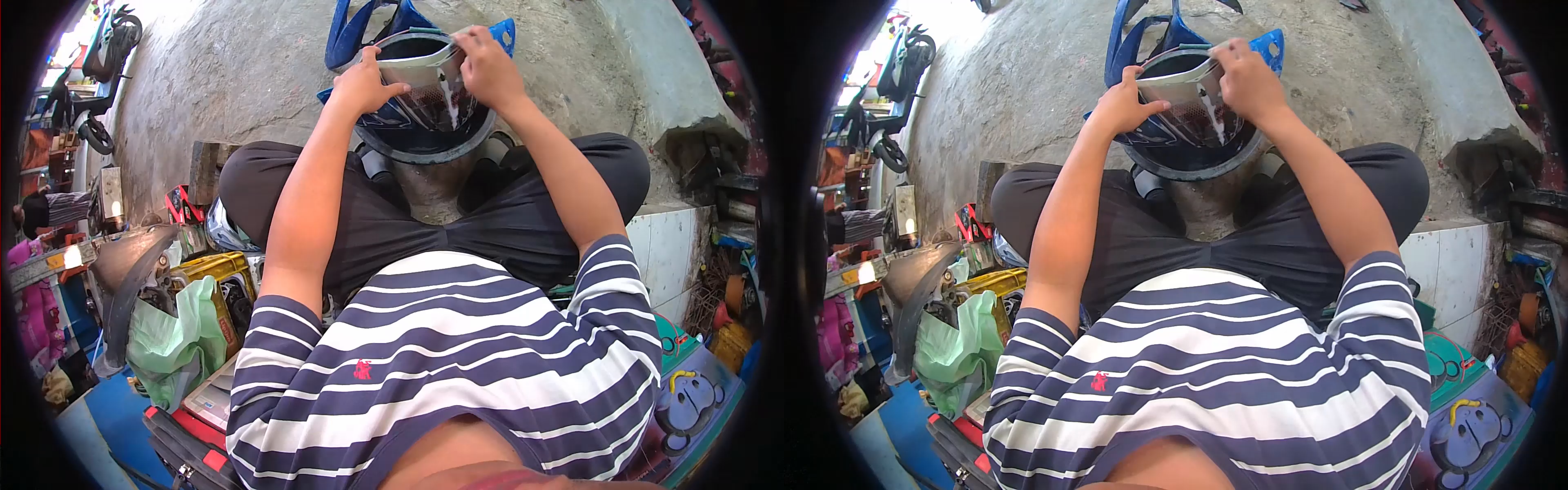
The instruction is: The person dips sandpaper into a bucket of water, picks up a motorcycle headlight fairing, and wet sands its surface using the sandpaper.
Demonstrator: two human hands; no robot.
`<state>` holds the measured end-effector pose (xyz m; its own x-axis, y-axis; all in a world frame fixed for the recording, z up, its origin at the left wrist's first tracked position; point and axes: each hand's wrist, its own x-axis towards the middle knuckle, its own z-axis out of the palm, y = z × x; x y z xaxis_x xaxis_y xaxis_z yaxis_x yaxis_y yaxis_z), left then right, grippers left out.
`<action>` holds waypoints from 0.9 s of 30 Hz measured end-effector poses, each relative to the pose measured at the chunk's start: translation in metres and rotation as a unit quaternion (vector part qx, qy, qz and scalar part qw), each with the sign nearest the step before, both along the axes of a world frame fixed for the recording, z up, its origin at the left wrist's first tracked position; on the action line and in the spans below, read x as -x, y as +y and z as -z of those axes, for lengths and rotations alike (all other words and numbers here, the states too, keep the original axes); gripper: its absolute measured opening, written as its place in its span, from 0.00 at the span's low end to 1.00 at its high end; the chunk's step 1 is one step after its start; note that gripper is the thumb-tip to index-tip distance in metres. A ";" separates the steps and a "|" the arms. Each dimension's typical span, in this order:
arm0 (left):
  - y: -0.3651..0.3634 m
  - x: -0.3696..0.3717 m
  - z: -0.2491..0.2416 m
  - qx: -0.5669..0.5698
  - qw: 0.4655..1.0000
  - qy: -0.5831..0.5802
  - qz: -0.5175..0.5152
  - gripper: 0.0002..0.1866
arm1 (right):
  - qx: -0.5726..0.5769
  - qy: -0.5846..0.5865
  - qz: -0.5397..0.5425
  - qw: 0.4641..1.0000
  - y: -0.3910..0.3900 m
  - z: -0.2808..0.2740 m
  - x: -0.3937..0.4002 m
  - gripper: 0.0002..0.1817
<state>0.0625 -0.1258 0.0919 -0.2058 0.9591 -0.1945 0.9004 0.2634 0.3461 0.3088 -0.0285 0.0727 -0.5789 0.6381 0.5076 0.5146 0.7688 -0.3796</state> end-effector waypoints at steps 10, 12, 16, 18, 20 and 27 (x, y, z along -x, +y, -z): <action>-0.001 0.004 0.005 -0.036 0.999 -0.012 0.024 0.58 | 0.042 -0.018 -0.020 0.999 -0.023 -0.004 0.005 0.24; -0.001 0.003 0.005 -0.041 0.999 -0.015 0.024 0.58 | 0.076 0.007 0.051 0.996 -0.003 -0.009 -0.004 0.24; 0.002 0.001 0.001 0.007 1.000 0.007 0.011 0.62 | 0.021 0.025 -0.009 0.999 -0.013 0.000 0.004 0.26; 0.001 0.000 0.000 0.011 1.000 0.002 0.007 0.62 | -0.008 0.001 -0.072 0.997 -0.038 0.011 0.016 0.27; 0.000 0.000 0.001 0.007 1.000 0.011 0.007 0.62 | 0.010 -0.026 -0.090 0.996 -0.047 0.005 0.016 0.27; 0.002 0.000 -0.001 0.013 1.000 0.009 0.012 0.63 | -0.033 0.020 0.029 0.999 0.007 0.006 -0.003 0.24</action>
